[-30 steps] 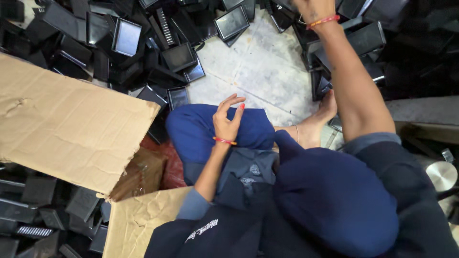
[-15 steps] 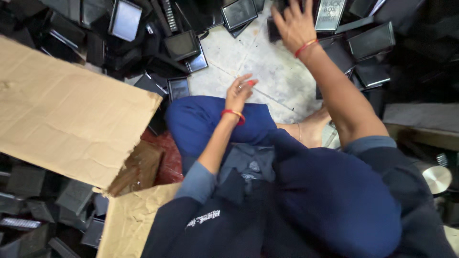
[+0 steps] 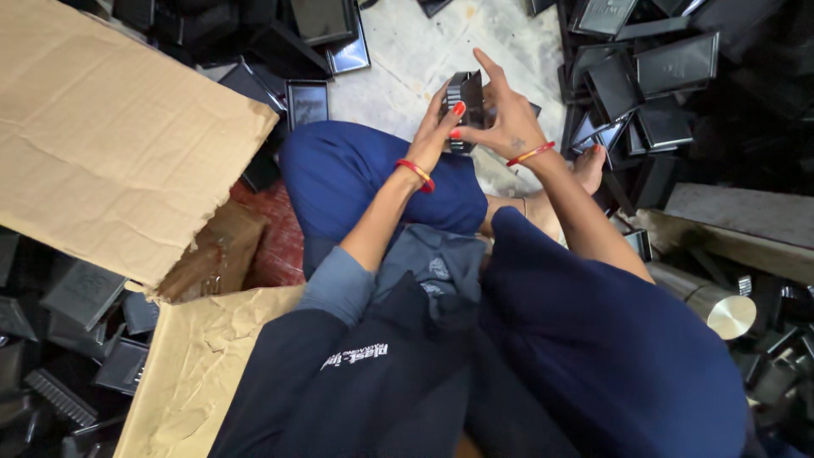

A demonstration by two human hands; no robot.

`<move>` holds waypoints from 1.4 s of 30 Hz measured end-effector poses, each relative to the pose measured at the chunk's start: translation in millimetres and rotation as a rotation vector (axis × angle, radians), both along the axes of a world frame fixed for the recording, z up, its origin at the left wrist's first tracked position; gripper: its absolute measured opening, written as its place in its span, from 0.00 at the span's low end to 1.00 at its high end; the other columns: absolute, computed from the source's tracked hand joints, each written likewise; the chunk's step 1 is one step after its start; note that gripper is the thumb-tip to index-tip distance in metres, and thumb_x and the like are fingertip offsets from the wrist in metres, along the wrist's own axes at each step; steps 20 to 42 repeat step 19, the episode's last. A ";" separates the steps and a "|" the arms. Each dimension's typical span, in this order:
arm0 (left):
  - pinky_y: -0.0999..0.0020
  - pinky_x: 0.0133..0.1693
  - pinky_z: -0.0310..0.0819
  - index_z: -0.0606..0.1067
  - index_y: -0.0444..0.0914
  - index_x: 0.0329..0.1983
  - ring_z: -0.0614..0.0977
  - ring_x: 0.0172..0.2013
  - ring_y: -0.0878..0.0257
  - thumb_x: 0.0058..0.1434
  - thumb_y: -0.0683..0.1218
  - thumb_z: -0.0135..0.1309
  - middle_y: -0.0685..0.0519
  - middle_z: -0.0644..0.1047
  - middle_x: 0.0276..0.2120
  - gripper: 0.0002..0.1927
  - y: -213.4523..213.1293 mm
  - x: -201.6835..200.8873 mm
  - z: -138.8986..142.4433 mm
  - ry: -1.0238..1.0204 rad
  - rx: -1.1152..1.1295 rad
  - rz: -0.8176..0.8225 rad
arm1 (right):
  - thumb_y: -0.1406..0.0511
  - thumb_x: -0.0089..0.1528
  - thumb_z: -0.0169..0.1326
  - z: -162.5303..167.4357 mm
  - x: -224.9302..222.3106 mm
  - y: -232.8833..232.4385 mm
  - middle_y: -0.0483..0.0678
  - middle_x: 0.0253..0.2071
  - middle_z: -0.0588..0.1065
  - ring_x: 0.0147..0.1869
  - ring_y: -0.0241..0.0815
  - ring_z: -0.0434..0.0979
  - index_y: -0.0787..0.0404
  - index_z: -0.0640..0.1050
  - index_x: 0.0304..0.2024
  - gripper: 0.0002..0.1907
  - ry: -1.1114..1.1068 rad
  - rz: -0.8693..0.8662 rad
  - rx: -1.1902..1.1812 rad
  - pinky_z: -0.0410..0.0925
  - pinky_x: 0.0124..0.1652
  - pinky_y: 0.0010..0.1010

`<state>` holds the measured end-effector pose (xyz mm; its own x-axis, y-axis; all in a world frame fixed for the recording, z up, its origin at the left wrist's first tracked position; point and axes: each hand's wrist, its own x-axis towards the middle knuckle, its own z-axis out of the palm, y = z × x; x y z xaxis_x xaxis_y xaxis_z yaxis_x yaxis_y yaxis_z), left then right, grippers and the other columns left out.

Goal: The person sits on the floor and repeatedly picks up small black plastic components, snaps them together, and places the assembled units into a cardboard box. The person handles the parts one at a time, turning them over and aligning them before snapping them together.

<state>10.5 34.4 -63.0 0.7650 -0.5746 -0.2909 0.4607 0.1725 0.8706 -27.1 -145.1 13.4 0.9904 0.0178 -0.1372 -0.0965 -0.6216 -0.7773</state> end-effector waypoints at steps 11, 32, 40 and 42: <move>0.59 0.69 0.52 0.58 0.28 0.74 0.62 0.72 0.45 0.74 0.71 0.31 0.35 0.63 0.72 0.45 -11.5 0.4 -25.6 -0.207 0.323 0.092 | 0.54 0.75 0.48 -46.9 -4.9 13.8 0.52 0.57 0.75 0.59 0.42 0.75 0.60 0.69 0.68 0.24 -0.250 -0.260 0.300 0.67 0.59 0.32; 0.55 0.60 0.66 0.56 0.45 0.77 0.74 0.63 0.38 0.69 0.71 0.27 0.34 0.74 0.61 0.40 -9.5 -9.3 -12.7 -0.184 0.507 0.114 | 0.55 0.70 0.50 -31.5 -7.1 37.2 0.55 0.58 0.72 0.51 0.47 0.76 0.61 0.69 0.67 0.26 -0.137 -0.211 0.251 0.70 0.52 0.35; 0.55 0.60 0.66 0.56 0.45 0.77 0.74 0.63 0.38 0.69 0.71 0.27 0.34 0.74 0.61 0.40 -9.5 -9.3 -12.7 -0.184 0.507 0.114 | 0.55 0.70 0.50 -31.5 -7.1 37.2 0.55 0.58 0.72 0.51 0.47 0.76 0.61 0.69 0.67 0.26 -0.137 -0.211 0.251 0.70 0.52 0.35; 0.55 0.60 0.66 0.56 0.45 0.77 0.74 0.63 0.38 0.69 0.71 0.27 0.34 0.74 0.61 0.40 -9.5 -9.3 -12.7 -0.184 0.507 0.114 | 0.55 0.70 0.50 -31.5 -7.1 37.2 0.55 0.58 0.72 0.51 0.47 0.76 0.61 0.69 0.67 0.26 -0.137 -0.211 0.251 0.70 0.52 0.35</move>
